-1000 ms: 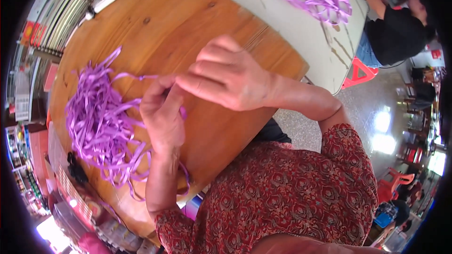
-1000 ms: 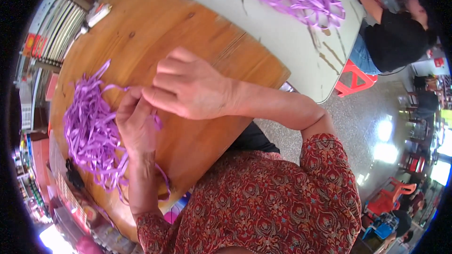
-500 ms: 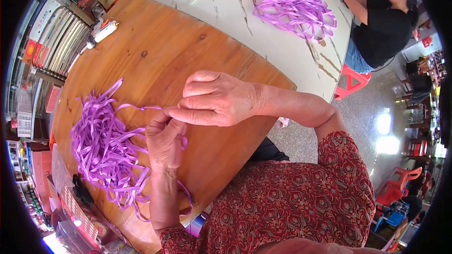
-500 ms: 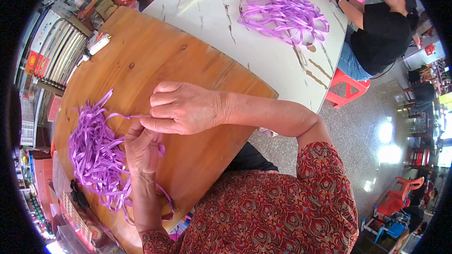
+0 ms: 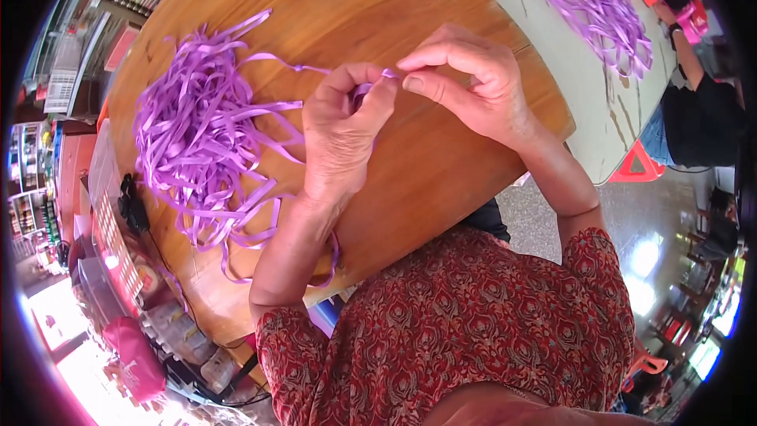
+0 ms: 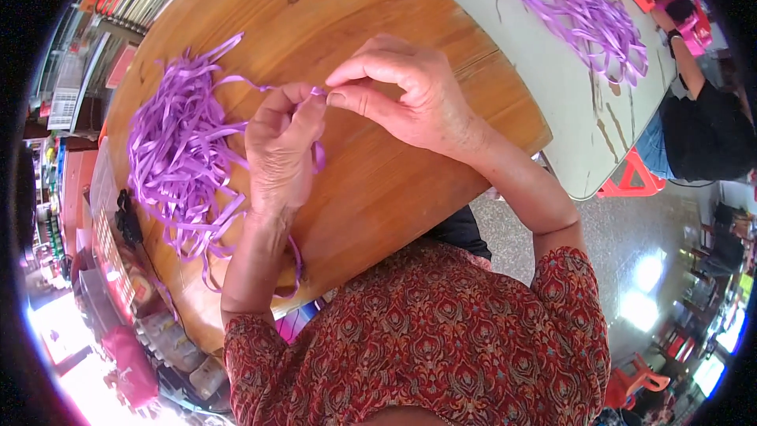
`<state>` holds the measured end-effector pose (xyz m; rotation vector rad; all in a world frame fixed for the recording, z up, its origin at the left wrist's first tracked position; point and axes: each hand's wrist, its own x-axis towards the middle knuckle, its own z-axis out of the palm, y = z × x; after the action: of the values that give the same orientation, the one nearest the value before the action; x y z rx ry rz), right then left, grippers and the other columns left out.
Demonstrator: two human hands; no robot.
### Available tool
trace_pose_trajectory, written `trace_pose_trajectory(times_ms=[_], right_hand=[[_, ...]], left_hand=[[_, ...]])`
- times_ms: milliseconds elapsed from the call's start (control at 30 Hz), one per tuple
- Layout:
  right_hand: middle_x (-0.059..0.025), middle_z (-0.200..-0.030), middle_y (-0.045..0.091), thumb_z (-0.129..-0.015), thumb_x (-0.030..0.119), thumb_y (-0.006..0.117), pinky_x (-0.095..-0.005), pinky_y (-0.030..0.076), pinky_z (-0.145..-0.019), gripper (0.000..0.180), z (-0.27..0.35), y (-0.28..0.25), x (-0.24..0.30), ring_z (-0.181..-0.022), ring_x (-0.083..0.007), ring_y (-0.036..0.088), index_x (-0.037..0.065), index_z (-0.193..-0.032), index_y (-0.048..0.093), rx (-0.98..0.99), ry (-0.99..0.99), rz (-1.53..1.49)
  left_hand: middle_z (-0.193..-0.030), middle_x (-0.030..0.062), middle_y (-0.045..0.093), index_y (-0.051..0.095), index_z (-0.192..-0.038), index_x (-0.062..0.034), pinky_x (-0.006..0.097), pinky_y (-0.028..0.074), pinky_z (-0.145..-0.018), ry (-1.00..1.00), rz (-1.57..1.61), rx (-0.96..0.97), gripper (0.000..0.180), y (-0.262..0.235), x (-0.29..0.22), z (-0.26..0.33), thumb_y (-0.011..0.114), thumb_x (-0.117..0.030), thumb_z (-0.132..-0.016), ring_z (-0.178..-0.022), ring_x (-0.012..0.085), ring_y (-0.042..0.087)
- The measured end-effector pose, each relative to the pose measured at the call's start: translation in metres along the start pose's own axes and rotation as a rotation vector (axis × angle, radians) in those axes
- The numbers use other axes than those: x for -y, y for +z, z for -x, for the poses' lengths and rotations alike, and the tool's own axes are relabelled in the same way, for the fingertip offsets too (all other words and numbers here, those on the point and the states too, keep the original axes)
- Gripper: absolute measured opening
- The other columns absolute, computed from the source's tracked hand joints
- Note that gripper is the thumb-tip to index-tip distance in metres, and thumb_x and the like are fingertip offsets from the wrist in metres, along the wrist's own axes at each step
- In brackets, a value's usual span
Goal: The person picks up a purple ribbon from a pile on a wooden table and ties a knot in it by hand, repeating this process with several ribbons.
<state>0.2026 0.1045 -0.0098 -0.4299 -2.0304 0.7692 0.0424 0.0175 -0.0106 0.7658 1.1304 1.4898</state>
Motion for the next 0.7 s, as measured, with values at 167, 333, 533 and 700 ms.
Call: trace_pose_trajectory(times_ms=[167, 333, 533, 700], right_hand=[[-0.0054, -0.081, 0.066, -0.081, -0.003, 0.070, -0.0265, 0.047, -0.066, 0.010, -0.001, 0.002, 0.008, -0.075, -0.0141, 0.061, 0.000, -0.090, 0.067, 0.034, 0.089, -0.093], [-0.0006, -0.082, 0.061, -0.088, 0.004, 0.064, -0.0236, 0.043, -0.069, 0.003, 0.001, 0.001, 0.013, -0.076, -0.0086, 0.055, 0.001, -0.089, 0.064, 0.055, 0.597, -0.461], [0.0010, -0.078, 0.057, -0.089, 0.012, 0.064, -0.0237, 0.040, -0.069, 0.011, 0.005, 0.012, 0.009, -0.074, -0.0074, 0.049, 0.001, -0.088, 0.062, -0.023, 0.722, -0.996], [-0.0008, -0.078, 0.062, -0.088, 0.014, 0.067, -0.0226, 0.043, -0.067, 0.015, 0.007, 0.010, 0.011, -0.073, -0.0076, 0.055, -0.001, -0.091, 0.068, -0.026, 0.643, -0.883]], left_hand=[[-0.080, -0.0061, 0.056, 0.061, -0.094, -0.0030, 0.016, 0.038, -0.059, 0.037, -0.095, -0.007, 0.008, 0.005, -0.003, 0.003, 0.067, -0.005, -0.089, -0.067, 0.0005, 0.046], [-0.083, -0.0058, 0.056, 0.062, -0.094, -0.0032, 0.016, 0.039, -0.061, 0.099, 0.026, 0.080, 0.009, 0.003, 0.001, 0.004, 0.068, -0.004, -0.088, -0.070, 0.0008, 0.047], [-0.086, -0.0041, 0.058, 0.065, -0.098, -0.0028, 0.016, 0.037, -0.059, 0.108, 0.242, 0.117, 0.011, 0.002, 0.006, 0.004, 0.068, -0.002, -0.088, -0.071, 0.0011, 0.048], [-0.086, -0.0033, 0.059, 0.066, -0.098, -0.0025, 0.016, 0.038, -0.060, 0.125, 0.245, 0.155, 0.011, -0.001, 0.005, 0.004, 0.069, 0.000, -0.087, -0.071, 0.0023, 0.049]])
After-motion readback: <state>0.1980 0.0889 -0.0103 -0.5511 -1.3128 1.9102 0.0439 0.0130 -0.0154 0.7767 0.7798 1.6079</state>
